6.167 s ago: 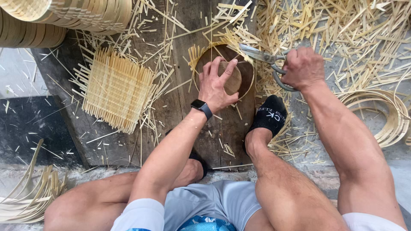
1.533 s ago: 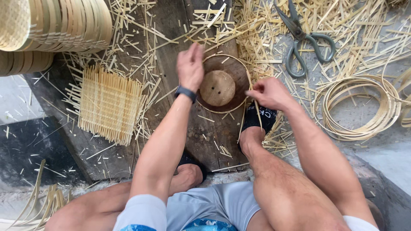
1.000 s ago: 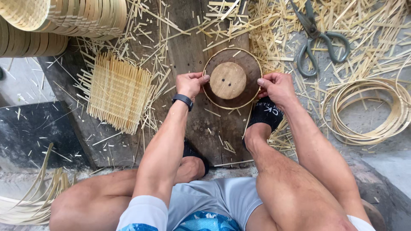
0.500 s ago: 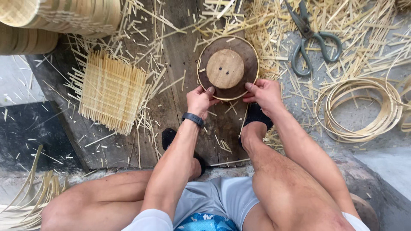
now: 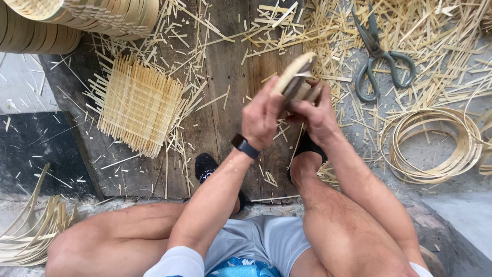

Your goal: The person sits on the floor and shapes a woven bamboo mat over a round wooden mold, pressing it into a tray form. They trim the excess bamboo with scissors, fit a bamboo rim ring around the edge, and stack the finished tray with others.

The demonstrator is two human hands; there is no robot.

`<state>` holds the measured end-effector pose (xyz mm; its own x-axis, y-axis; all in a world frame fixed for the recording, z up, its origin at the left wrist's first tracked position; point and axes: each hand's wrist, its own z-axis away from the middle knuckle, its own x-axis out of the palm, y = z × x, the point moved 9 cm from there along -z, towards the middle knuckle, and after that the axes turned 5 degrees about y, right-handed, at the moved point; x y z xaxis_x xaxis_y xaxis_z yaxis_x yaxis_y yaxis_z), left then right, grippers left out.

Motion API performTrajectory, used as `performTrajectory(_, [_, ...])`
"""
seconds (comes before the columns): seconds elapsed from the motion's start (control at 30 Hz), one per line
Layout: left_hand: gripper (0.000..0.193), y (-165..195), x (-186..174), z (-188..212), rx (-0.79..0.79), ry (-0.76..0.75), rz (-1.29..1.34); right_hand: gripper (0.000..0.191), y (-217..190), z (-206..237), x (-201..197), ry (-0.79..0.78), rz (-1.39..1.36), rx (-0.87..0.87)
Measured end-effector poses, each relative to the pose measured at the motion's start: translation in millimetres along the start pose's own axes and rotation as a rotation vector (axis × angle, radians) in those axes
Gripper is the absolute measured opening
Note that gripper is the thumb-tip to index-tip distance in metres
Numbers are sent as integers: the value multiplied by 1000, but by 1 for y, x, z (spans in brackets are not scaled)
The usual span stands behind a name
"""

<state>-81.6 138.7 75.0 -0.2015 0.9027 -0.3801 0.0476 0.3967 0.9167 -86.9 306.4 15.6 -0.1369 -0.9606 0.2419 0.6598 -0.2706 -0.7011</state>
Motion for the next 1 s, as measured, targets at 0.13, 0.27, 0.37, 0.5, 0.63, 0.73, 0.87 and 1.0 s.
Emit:
performTrajectory(0.13, [64,-98,-40,-38,-332,74,-51,63,-20,10,-32,-223,-399,-1])
performTrajectory(0.27, [65,-153,-67,-69,-455,52,-119,66,-32,-10,-102,58,-79,-202])
performTrajectory(0.37, [59,-110,-56,-73,-31,163,-602,99,-41,-24,-159,548,636,-312])
performTrajectory(0.5, [56,-64,48,-26,171,-206,-663,109,-20,-40,-170,742,1238,-334])
performTrajectory(0.63, [38,-47,61,2,279,-204,-702,108,-2,-47,-173,742,1281,-384])
performTrajectory(0.73, [44,-44,29,-12,432,-383,-593,108,-5,-47,-166,730,1288,-476])
performTrajectory(0.87, [38,-7,-73,-93,794,-128,-821,109,-7,-48,-164,723,1272,-429])
performTrajectory(1.0, [34,22,-224,-184,767,268,-915,111,-13,-44,-156,731,1284,-478])
